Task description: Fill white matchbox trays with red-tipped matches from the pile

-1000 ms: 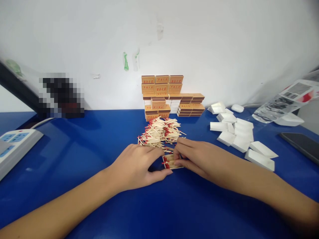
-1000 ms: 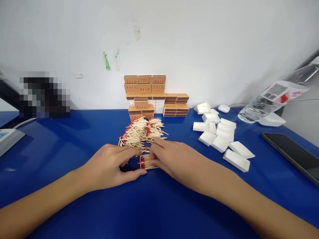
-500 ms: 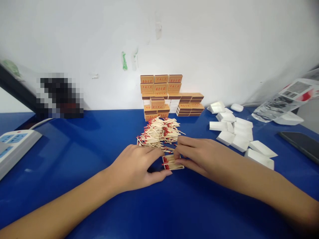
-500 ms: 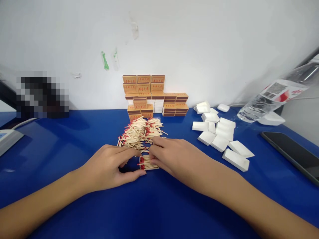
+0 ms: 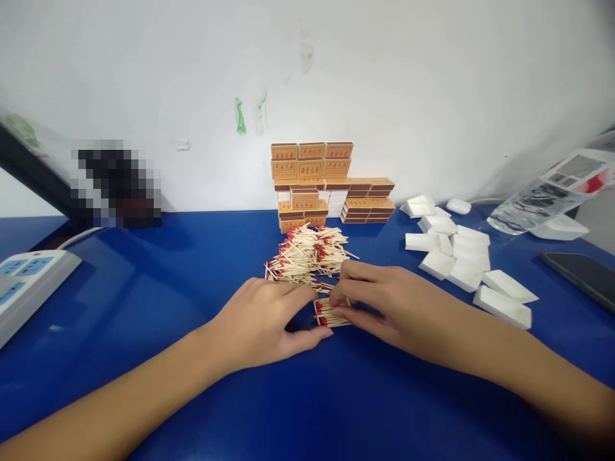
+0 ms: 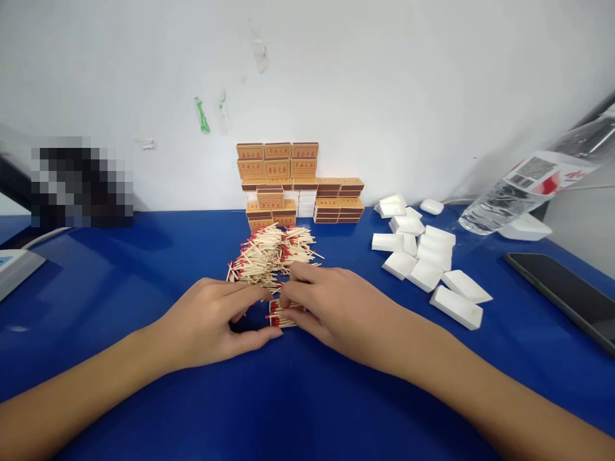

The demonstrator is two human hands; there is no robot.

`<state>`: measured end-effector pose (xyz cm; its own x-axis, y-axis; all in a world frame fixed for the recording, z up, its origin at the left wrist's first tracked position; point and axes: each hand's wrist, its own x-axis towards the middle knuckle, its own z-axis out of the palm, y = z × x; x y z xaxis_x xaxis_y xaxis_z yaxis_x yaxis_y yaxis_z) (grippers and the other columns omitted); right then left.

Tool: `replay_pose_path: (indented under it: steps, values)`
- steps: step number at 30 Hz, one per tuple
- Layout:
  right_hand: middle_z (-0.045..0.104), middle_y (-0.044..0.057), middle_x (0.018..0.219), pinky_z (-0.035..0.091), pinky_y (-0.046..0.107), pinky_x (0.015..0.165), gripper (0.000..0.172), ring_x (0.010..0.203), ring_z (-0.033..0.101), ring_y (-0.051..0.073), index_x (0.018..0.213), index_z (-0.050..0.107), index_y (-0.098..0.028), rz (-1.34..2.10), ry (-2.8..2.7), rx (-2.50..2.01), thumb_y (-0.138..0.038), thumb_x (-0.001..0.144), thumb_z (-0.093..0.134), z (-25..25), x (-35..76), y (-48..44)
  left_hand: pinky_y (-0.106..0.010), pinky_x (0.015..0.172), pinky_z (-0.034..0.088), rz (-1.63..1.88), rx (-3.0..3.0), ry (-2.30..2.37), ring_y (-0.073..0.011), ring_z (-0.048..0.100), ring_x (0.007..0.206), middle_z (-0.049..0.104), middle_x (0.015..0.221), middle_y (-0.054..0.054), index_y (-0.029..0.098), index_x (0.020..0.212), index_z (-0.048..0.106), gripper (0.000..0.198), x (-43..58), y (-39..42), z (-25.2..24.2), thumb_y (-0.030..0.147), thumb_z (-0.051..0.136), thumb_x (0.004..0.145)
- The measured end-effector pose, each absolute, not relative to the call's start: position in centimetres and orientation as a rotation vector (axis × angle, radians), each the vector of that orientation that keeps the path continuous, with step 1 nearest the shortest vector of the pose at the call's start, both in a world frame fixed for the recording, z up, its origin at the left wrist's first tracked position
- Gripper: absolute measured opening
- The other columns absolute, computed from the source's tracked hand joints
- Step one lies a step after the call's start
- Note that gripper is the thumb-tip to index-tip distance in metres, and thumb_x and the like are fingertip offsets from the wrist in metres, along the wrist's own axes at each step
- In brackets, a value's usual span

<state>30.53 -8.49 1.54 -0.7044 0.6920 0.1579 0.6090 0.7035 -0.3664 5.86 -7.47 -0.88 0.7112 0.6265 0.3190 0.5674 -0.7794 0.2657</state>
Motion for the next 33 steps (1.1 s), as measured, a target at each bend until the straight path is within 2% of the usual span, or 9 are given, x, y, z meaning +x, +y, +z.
replay_pose_path:
  steps: [4,10,15,18,26,33]
  values:
    - [0.064,0.006,0.105,0.050,0.030,0.071,0.011,0.082,0.065,0.017,0.103,0.071,-0.019,0.490,-2.605,-0.969,-0.022,0.103,0.060,1.1,30.3,-8.6,-0.027,0.055,0.040,0.607,2.760,0.944,-0.0141,0.063,0.056,0.071,0.071,0.003,0.019,0.096,0.069,0.028,5.9,-7.5,-0.9,0.047,0.070,0.094]
    - [0.062,0.005,0.097,0.045,0.028,0.063,0.010,0.073,0.061,0.015,0.092,0.069,-0.017,0.424,-2.643,-0.951,-0.019,0.100,0.063,1.2,30.3,-8.4,-0.027,0.053,0.038,0.619,2.777,0.937,-0.0138,0.061,0.054,0.069,0.069,0.003,0.019,0.092,0.068,0.028,6.0,-7.5,-0.8,0.046,0.071,0.094]
    - [0.063,0.005,0.101,0.048,0.028,0.069,0.009,0.080,0.063,0.016,0.100,0.070,-0.019,0.492,-2.633,-0.930,-0.022,0.103,0.061,1.2,30.0,-8.4,-0.027,0.054,0.039,0.623,2.778,0.924,-0.0133,0.061,0.055,0.069,0.069,0.004,0.019,0.093,0.068,0.025,6.0,-7.5,-0.8,0.044,0.073,0.093]
    - [0.064,0.006,0.103,0.049,0.028,0.072,0.011,0.083,0.064,0.016,0.098,0.069,-0.018,0.521,-2.627,-0.917,-0.021,0.103,0.060,1.1,29.7,-8.5,-0.027,0.054,0.039,0.619,2.776,0.921,-0.0134,0.061,0.055,0.069,0.070,0.004,0.019,0.093,0.068,0.025,5.9,-7.5,-0.9,0.043,0.073,0.093]
    - [0.064,0.005,0.096,0.046,0.028,0.065,0.010,0.075,0.062,0.015,0.095,0.070,-0.018,0.419,-2.653,-0.938,-0.020,0.101,0.061,1.6,30.3,-8.5,-0.027,0.053,0.038,0.642,2.789,0.937,-0.0133,0.059,0.052,0.068,0.067,0.004,0.019,0.092,0.068,0.029,6.0,-7.5,-1.0,0.047,0.071,0.094]
    - [0.063,0.004,0.095,0.045,0.030,0.066,0.012,0.074,0.062,0.016,0.096,0.070,-0.018,0.423,-2.677,-1.047,-0.023,0.102,0.061,1.9,30.8,-8.5,-0.027,0.054,0.039,0.629,2.795,0.944,-0.0136,0.060,0.054,0.070,0.070,0.002,0.019,0.096,0.070,0.031,5.9,-7.4,-1.0,0.049,0.070,0.095]
